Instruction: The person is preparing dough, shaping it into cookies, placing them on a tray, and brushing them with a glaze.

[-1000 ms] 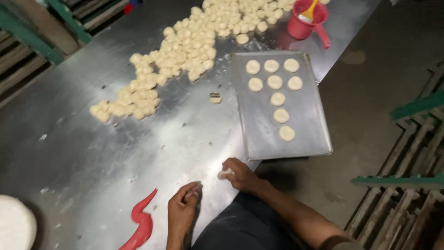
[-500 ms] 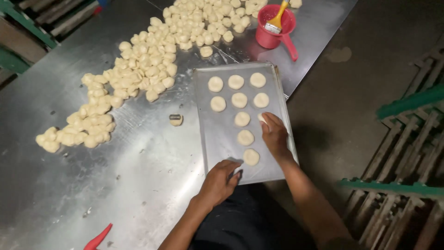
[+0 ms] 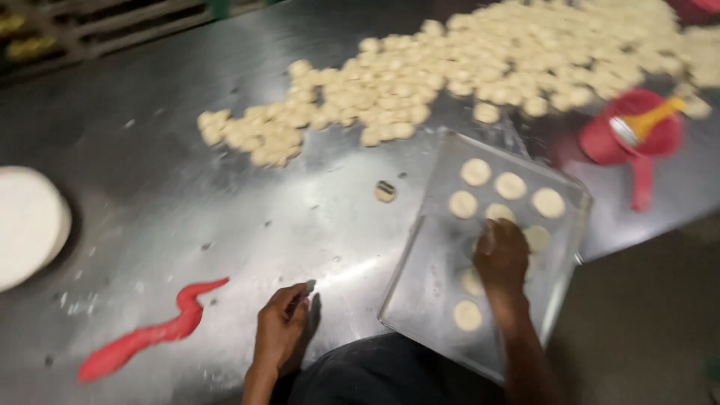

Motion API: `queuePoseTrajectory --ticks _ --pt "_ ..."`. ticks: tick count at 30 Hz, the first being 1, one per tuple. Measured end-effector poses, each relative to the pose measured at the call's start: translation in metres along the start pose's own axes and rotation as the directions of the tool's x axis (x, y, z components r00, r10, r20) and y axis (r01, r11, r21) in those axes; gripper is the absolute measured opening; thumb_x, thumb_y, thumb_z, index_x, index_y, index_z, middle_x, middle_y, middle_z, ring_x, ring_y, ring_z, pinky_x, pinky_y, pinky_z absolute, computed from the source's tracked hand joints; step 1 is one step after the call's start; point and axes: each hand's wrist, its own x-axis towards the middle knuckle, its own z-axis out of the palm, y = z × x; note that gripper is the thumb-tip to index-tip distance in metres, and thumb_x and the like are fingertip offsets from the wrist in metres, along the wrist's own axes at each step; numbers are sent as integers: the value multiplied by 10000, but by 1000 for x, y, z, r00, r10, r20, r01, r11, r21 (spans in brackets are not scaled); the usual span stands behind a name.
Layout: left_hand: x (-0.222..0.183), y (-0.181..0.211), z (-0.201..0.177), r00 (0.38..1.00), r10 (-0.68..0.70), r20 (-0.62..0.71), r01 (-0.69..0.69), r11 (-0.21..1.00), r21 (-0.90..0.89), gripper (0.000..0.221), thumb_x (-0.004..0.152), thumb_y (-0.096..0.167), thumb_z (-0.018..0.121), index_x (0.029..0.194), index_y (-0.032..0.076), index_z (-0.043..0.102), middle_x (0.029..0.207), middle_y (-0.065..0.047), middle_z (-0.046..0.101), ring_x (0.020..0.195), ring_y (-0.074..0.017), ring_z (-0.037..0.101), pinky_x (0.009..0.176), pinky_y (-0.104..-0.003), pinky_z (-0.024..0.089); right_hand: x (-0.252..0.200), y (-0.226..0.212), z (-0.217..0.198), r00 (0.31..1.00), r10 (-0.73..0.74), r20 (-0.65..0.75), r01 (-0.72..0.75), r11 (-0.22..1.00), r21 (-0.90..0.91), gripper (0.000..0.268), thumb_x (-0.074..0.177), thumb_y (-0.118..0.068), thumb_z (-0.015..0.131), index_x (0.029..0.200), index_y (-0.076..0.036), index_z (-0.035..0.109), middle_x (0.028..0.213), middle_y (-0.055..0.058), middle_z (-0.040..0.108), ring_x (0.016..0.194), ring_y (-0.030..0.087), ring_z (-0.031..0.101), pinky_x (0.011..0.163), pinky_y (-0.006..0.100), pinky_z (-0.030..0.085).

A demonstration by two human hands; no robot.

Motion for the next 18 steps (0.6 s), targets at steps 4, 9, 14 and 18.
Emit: queuePoseTrajectory --ticks 4,9,14,18 --pt "-32 -34 -28 962 -193 -191 201 979 24 304 931 145 689 1219 59 733 1018 -104 779 868 -216 720 795 -310 568 60 -61 56 988 -149 41 126 930 345 227 966 -90 610 1163 0 679 1098 163 704 997 286 675 864 404 547" --pt "-48 -103 -38 938 -109 -329 62 987 -151 304 871 107 712 1165 37 751 1009 -134 806 919 -143 738 839 -269 554 144 -121 184 878 85 472 -453 470 758 355 882 -22 659 1236 -1 640 1016 105 733 871 175 702 762 328 583" --pt "-2 -68 -54 968 -54 -244 37 997 -72 330 860 131 729 1180 54 747 1006 -128 794 887 -169 731 817 -276 572 213 -146 219 730 333 597 -636 9 772 318 882 -23 642 1191 40 601 970 114 684 799 206 689 694 358 619" --pt "98 -37 -46 981 61 -183 -40 992 116 474 834 249 785 1260 62 697 1085 -167 721 925 -263 702 827 -328 562 239 -142 237 663 512 546 -649 29 760 218 901 -65 660 1088 42 626 897 101 654 718 180 650 606 335 596"
